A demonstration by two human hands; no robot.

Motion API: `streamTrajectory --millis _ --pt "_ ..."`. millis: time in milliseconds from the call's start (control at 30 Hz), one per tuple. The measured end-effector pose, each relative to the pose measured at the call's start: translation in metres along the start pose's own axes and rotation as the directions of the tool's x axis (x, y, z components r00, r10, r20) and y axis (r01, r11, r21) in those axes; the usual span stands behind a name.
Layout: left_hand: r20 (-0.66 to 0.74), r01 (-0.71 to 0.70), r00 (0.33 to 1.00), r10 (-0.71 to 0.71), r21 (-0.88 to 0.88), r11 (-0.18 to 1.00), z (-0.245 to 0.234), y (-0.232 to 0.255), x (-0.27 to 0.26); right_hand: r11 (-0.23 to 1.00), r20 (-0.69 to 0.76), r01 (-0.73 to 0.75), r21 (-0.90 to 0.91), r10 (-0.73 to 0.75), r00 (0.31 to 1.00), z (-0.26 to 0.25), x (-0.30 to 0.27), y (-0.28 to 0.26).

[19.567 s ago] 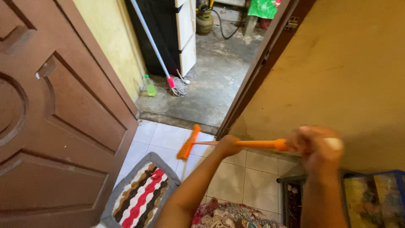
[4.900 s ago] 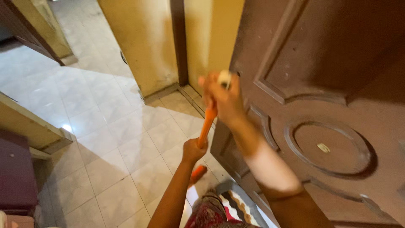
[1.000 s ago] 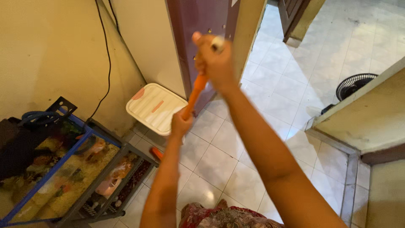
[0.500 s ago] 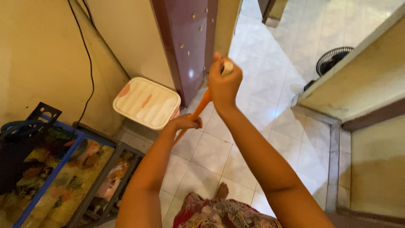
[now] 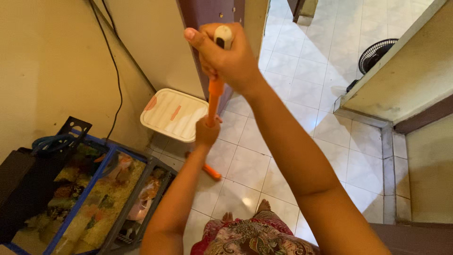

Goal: The person sweeps the tiled floor using a broom, moving debris through hallways and into different rooms.

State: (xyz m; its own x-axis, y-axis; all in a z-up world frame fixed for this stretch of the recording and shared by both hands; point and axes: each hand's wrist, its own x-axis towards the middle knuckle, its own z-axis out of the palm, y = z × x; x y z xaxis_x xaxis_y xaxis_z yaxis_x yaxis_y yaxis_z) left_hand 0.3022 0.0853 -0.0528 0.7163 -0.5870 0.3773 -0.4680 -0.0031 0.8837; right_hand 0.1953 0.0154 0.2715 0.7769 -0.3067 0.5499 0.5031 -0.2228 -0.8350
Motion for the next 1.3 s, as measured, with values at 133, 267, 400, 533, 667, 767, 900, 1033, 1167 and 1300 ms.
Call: streamTrajectory --millis 133,267,400,533,667,767,900,1033,1167,1300 --pt "0.056 0.080 0.995 -0.083 0.044 0.996 -0.051 -0.017 0.012 0.999 -0.140 0.049 0.016 -0.046 0.989 0.035 -0.008 0.020" --pt "0.072 -0.047 0.997 0.029 0.260 0.965 -0.089 -0.086 0.036 0.996 -0.390 0.027 -0.085 -0.058 0.919 0.068 -0.030 0.065" --pt "0.156 -0.292 0.954 0.254 0.317 0.902 -0.122 -0.176 0.042 0.994 -0.618 -0.080 -0.080 0.014 0.786 0.106 -0.059 0.124" --pt "0.403 -0.111 0.915 -0.036 0.336 0.935 -0.126 -0.220 0.008 0.996 -0.566 -0.082 -0.041 0.044 0.823 0.142 -0.094 0.156" --pt "0.443 0.310 0.832 -0.334 0.129 0.942 -0.103 -0.198 -0.005 0.978 -0.489 -0.146 -0.148 0.056 0.871 0.132 -0.092 0.148" --pt "0.375 0.579 0.752 -0.542 0.017 0.815 -0.087 -0.169 -0.008 0.989 -0.396 -0.069 -0.129 0.013 0.918 0.113 -0.075 0.131" --pt "0.389 -0.031 0.913 0.121 -0.230 0.973 -0.075 -0.156 -0.018 0.970 -0.285 -0.145 -0.193 0.086 0.955 0.100 -0.054 0.097" --pt "0.582 0.266 0.807 -0.096 -0.213 0.940 -0.062 -0.139 -0.027 0.940 -0.141 -0.163 -0.300 0.125 0.982 0.086 -0.031 0.056" --pt "0.609 0.112 0.793 0.023 -0.182 0.977 -0.025 -0.098 -0.038 0.899 -0.109 -0.329 -0.289 0.310 0.944 0.069 -0.021 0.022" --pt "0.604 0.238 0.796 0.030 -0.359 0.902 0.031 -0.082 -0.039 0.891 -0.048 -0.299 -0.342 0.302 0.952 0.052 -0.029 0.021"
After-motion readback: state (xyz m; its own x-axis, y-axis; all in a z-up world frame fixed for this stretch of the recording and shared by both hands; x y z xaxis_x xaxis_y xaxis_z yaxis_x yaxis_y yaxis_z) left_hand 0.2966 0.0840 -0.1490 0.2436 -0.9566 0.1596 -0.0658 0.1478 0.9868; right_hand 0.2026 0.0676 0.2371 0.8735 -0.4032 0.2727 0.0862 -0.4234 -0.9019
